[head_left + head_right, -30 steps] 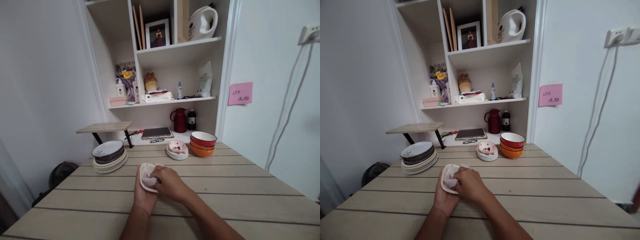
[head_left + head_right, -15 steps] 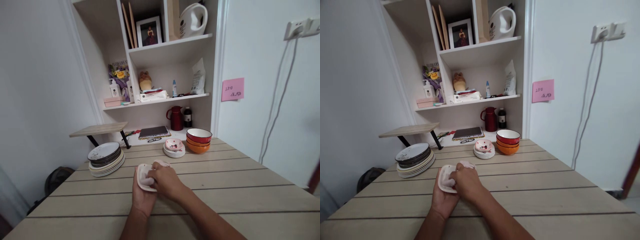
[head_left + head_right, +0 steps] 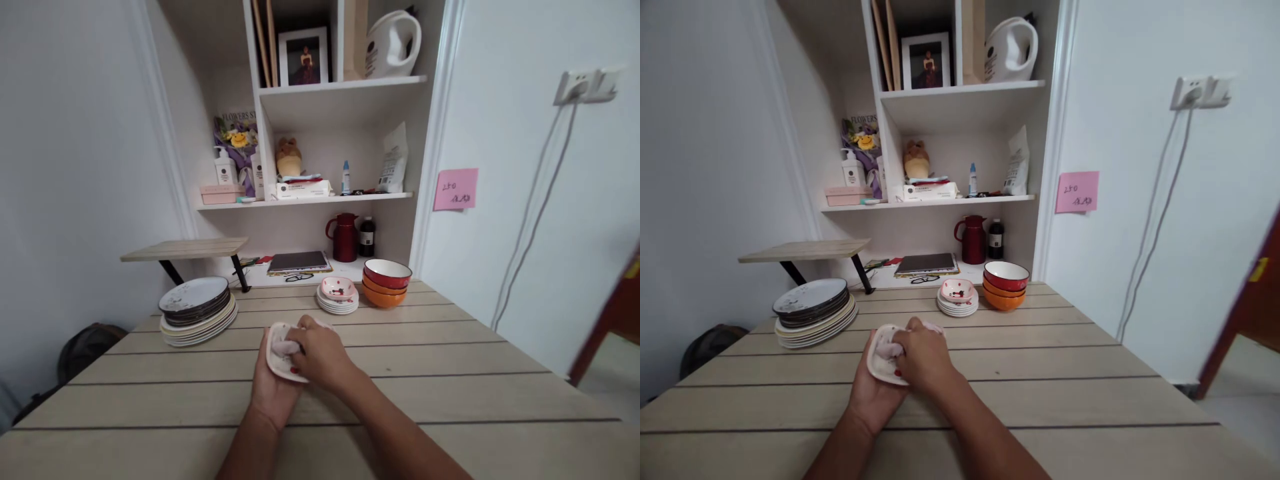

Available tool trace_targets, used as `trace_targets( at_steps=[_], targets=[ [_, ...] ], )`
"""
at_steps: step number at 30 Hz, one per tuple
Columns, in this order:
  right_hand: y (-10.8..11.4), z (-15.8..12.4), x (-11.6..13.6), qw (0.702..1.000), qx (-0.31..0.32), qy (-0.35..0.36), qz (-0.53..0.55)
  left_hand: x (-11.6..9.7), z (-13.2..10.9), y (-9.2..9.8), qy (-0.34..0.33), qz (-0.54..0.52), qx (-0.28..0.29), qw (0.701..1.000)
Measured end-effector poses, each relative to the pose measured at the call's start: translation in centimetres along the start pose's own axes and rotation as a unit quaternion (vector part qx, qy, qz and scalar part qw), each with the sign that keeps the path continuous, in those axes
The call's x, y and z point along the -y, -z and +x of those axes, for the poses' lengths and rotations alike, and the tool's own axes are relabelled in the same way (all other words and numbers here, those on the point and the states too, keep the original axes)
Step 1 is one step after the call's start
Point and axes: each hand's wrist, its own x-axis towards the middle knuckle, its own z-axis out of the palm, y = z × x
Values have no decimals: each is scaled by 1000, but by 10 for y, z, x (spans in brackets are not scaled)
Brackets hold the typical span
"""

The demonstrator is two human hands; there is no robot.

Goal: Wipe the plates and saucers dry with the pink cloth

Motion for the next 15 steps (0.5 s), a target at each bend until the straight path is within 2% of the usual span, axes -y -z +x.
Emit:
trace_targets(
  at_steps=[3,6,9,12,15],
  targets=[
    [12,-6,3,993,62,96,20,-6,-2,1,-14,-11,-4,1000],
    [17,-7,0,976,89,154,127,-5,-2,3,-3,-12,12,1000],
    [10,-1,-6,975,29,98,198,3,0,3,19,-21,24,999],
    [0,4,-10,991,-44,-2,123,10,1,1,36,-29,30,999],
    [0,3,-8,999,-21,-22,34,8,-2,-2,14,-29,28,999]
  ],
)
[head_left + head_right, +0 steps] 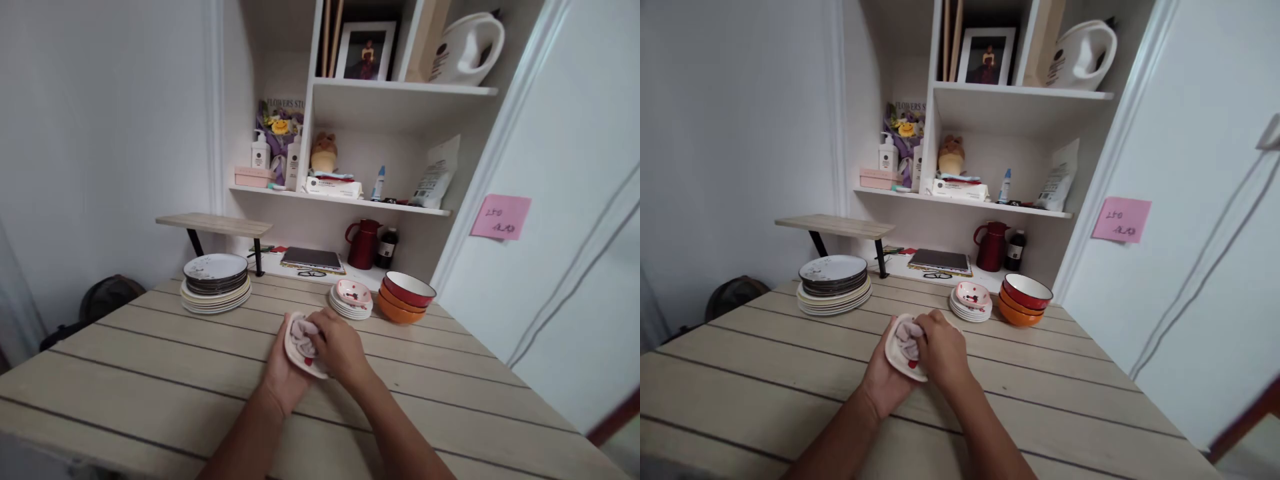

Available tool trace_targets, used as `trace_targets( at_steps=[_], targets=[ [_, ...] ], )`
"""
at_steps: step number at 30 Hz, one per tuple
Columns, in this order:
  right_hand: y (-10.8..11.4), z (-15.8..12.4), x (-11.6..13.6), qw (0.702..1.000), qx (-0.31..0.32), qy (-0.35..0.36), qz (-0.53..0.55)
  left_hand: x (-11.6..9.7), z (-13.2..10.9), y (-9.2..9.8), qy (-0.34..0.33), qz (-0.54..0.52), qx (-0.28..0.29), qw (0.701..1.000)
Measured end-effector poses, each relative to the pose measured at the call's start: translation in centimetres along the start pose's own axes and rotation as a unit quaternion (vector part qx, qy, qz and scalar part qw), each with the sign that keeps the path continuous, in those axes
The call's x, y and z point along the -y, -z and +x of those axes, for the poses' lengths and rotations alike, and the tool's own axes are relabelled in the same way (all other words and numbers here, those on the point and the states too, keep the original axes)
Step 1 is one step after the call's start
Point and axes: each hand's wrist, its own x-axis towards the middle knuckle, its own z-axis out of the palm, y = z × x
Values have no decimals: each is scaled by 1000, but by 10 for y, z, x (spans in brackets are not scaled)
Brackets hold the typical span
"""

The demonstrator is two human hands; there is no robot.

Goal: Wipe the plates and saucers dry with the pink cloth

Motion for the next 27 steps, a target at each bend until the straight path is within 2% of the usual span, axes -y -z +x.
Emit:
trace_targets(
  at_steps=[3,5,8,10,13,16,18,20,23,25,27],
  targets=[
    [7,-7,7,995,77,61,-15,-6,-3,-2,-36,5,9,999],
    [9,-10,11,989,105,106,1,-8,-4,-1,-40,11,25,999],
    [6,-11,13,986,76,137,63,-4,-3,0,-4,-1,51,999],
    [0,-8,12,990,21,113,79,2,-1,0,38,-17,56,998],
    [-6,-3,8,999,-42,23,2,8,1,1,73,-11,32,997],
    [-5,0,5,993,-28,-46,-100,8,1,1,43,1,-13,999],
    [-3,-1,6,989,6,-53,-141,6,1,1,11,-5,-36,999],
    [-1,-3,9,986,38,-30,-158,2,1,2,-23,-20,-53,998],
    [2,-6,11,991,76,37,-106,-1,2,3,-58,-31,-68,995],
    [0,-7,10,993,95,75,-5,-1,3,5,-63,-23,-64,996],
    [-5,-6,6,985,106,65,116,2,4,8,-38,-10,-53,998]
  ],
)
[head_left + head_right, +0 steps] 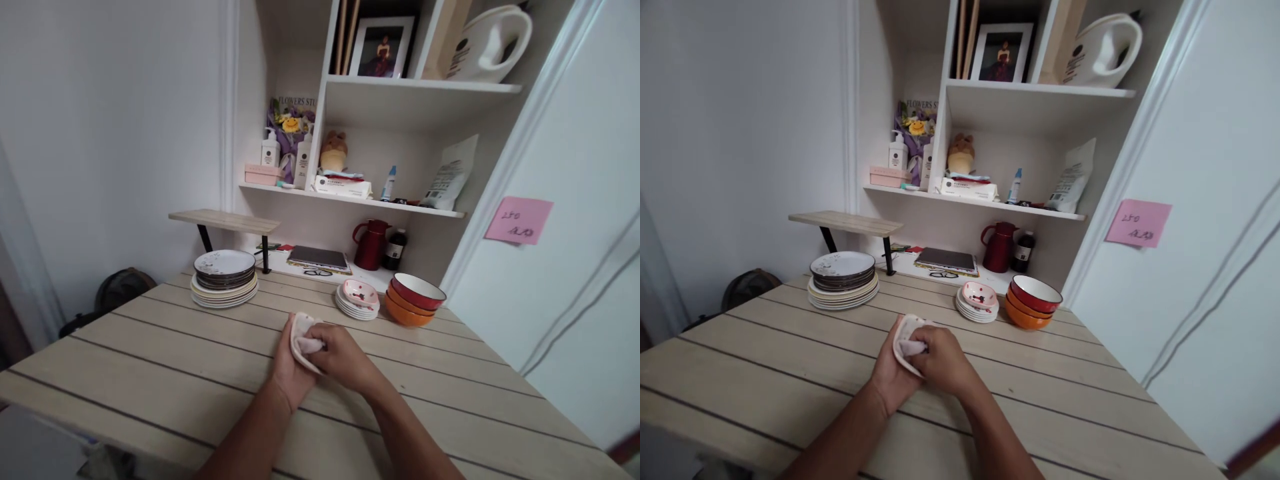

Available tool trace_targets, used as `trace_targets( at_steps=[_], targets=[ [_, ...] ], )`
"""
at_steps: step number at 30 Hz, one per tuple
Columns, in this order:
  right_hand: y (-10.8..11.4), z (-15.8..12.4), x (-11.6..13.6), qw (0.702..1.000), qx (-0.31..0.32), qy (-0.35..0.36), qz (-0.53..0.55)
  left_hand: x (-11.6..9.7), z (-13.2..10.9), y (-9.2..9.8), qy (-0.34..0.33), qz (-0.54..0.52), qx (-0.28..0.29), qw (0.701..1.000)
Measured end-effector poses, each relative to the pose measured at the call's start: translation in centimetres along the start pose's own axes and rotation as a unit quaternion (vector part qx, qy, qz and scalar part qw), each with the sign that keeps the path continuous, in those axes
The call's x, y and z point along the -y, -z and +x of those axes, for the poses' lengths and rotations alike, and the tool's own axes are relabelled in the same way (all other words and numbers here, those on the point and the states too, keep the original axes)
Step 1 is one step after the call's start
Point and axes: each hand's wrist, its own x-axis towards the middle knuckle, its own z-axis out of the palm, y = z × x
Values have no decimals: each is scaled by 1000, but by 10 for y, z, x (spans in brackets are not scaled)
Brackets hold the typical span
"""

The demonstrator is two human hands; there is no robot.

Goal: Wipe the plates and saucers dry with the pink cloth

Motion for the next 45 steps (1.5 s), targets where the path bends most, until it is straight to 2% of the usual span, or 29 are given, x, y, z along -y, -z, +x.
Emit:
trace_targets(
  at_steps=[3,5,7,9,14,16,19,23,27,31,34,39,42,45],
  targets=[
    [-8,7,-10,990,-67,-68,107,5,2,2,64,25,7,998],
    [-10,12,-15,978,-151,-117,81,8,2,0,72,35,10,997],
    [-7,15,-17,966,-204,-158,15,10,1,-4,55,34,20,998],
    [-1,15,-16,961,-195,-190,-46,9,-1,-7,38,34,30,998],
    [9,7,-8,962,-103,-211,-141,7,-5,-9,4,76,1,997],
    [8,6,-8,958,-114,-222,-143,9,-4,-9,-4,99,-7,995],
    [4,9,-12,953,-167,-224,-118,13,-1,-9,14,124,-1,992],
    [-3,10,-12,962,-205,-160,-85,10,1,-6,64,100,15,993],
    [-9,5,-3,985,-162,-44,-40,-1,1,-2,78,47,10,996],
    [-7,2,4,994,-95,41,-26,-12,-2,-4,31,23,3,999],
    [-1,3,3,995,-71,15,-76,-15,-4,-6,9,31,7,999],
    [8,4,1,968,-66,-95,-224,-15,-4,-7,41,53,-10,998],
    [11,1,4,965,-23,-84,-248,-14,-4,-6,18,54,-29,998],
    [12,-2,5,979,24,-52,-198,-13,-4,-6,1,70,-43,997]
  ],
)
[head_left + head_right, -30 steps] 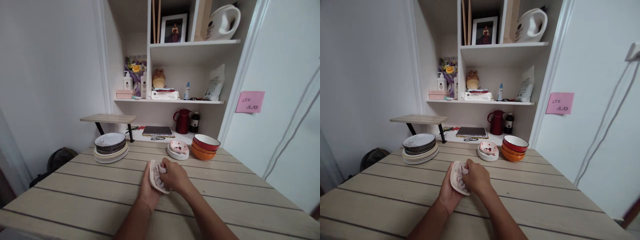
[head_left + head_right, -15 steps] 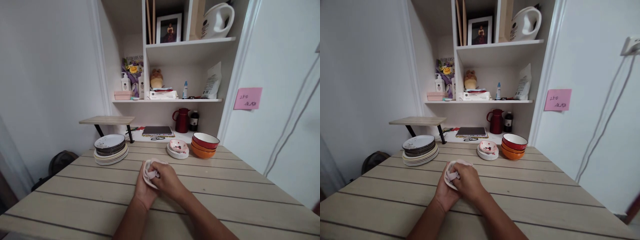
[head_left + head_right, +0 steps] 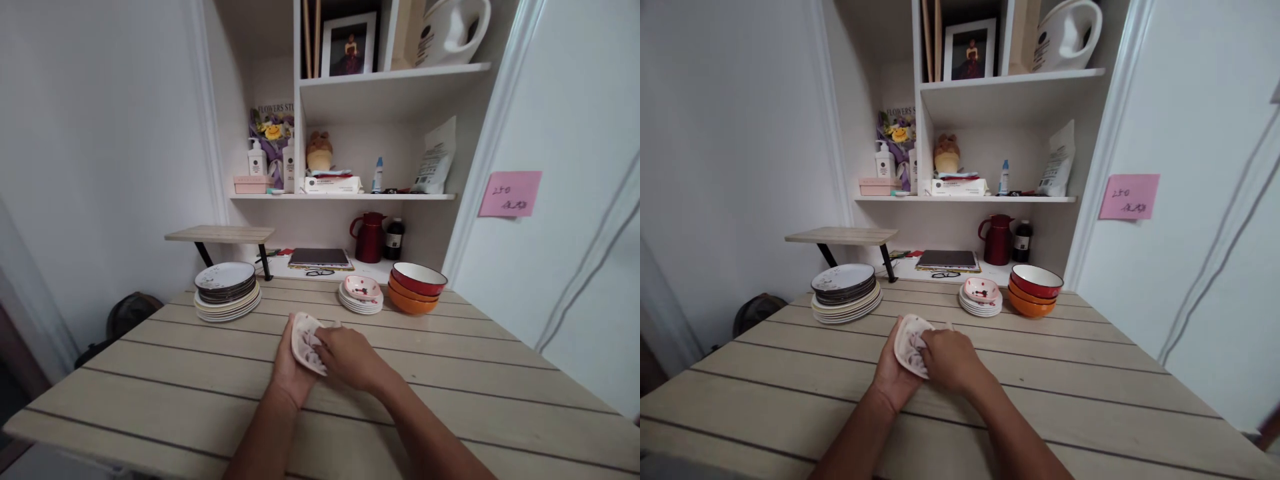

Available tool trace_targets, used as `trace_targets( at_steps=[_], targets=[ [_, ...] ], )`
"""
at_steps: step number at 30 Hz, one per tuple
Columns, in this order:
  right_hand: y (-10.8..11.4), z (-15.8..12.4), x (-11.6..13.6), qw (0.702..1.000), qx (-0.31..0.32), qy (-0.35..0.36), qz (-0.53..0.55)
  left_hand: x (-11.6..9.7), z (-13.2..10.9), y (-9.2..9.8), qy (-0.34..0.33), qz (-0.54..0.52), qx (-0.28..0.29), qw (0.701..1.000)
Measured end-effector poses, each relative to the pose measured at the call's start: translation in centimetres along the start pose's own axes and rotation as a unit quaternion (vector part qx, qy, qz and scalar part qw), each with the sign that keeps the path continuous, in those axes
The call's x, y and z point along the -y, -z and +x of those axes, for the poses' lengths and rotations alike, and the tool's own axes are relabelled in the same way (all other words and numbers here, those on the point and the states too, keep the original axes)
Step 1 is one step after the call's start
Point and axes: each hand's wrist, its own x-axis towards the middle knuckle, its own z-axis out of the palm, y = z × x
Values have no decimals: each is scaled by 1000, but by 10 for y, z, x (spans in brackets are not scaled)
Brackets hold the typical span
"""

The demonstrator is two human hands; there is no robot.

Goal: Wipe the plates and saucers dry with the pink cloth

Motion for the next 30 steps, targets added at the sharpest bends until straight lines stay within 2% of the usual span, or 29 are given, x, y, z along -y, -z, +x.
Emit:
trace_targets(
  at_steps=[3,5,7,9,12,15,17,21,25,28,30],
  targets=[
    [-5,2,-1,991,8,9,135,3,0,0,21,61,0,998],
    [-11,6,-1,975,-24,7,221,6,1,0,26,90,2,996],
    [-17,10,-1,966,-66,-4,250,8,3,0,35,78,8,996],
    [-20,12,-2,968,-102,-34,226,9,4,0,53,43,28,997],
    [-18,13,-8,976,-139,-118,118,12,4,-1,86,14,57,995],
    [-12,9,-15,982,-100,-161,6,14,3,-3,79,13,51,996],
    [-8,6,-16,987,-57,-143,-34,15,2,-3,59,11,47,997],
    [-9,3,-7,998,-22,-41,-33,11,1,-2,14,-5,38,999],
    [-8,2,-3,997,-31,22,66,5,2,2,7,-35,41,999],
    [-4,1,-6,978,-46,81,186,1,2,5,16,-60,54,997],
    [-2,1,-8,971,-44,88,216,-1,1,6,17,-62,51,997]
  ],
)
